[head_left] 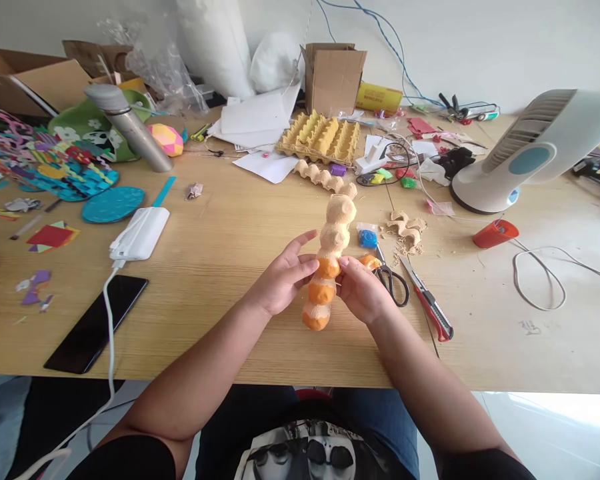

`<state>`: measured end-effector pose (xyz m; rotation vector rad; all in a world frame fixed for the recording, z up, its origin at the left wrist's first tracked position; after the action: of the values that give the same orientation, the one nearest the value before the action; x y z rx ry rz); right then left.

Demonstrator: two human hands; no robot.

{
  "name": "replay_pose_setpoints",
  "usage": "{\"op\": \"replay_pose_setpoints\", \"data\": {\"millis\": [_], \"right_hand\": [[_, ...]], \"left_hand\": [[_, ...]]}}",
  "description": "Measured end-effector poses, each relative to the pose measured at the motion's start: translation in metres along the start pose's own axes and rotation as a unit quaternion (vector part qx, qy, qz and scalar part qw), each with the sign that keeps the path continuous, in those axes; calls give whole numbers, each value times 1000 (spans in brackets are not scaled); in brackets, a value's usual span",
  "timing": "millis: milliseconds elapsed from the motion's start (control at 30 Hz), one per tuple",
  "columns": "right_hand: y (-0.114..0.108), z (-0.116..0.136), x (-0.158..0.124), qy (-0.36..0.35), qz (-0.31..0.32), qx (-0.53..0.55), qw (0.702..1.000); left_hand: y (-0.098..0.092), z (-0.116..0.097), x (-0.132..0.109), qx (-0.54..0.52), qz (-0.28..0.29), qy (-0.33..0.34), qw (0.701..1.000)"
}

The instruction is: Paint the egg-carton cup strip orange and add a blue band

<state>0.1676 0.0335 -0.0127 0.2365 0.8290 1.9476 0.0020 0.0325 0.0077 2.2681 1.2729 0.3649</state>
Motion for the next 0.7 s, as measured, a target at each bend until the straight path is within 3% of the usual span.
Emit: {"op": "replay_pose_setpoints", "data": {"millis": [267,400,700], "right_hand": [[11,1,-2,35,60,22,997],[13,3,-2,30,63,24,997],[12,-1,-2,26,48,64,996]], "left_hand": [[2,4,1,-21,-17,-20,999],[5,2,1,-10,2,-14,1000],[4,0,0,66,-20,5,998]]}}
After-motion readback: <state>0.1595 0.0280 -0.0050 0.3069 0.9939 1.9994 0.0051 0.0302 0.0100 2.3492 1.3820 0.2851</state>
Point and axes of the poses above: each hand's wrist, its own x-axis towards the middle knuckle, its own y-axis out of the palm, z = x × y, the point moved 4 cm from there along x, towards the middle knuckle, and after that the axes turned 13 degrees about z, right-handed, at the moved point
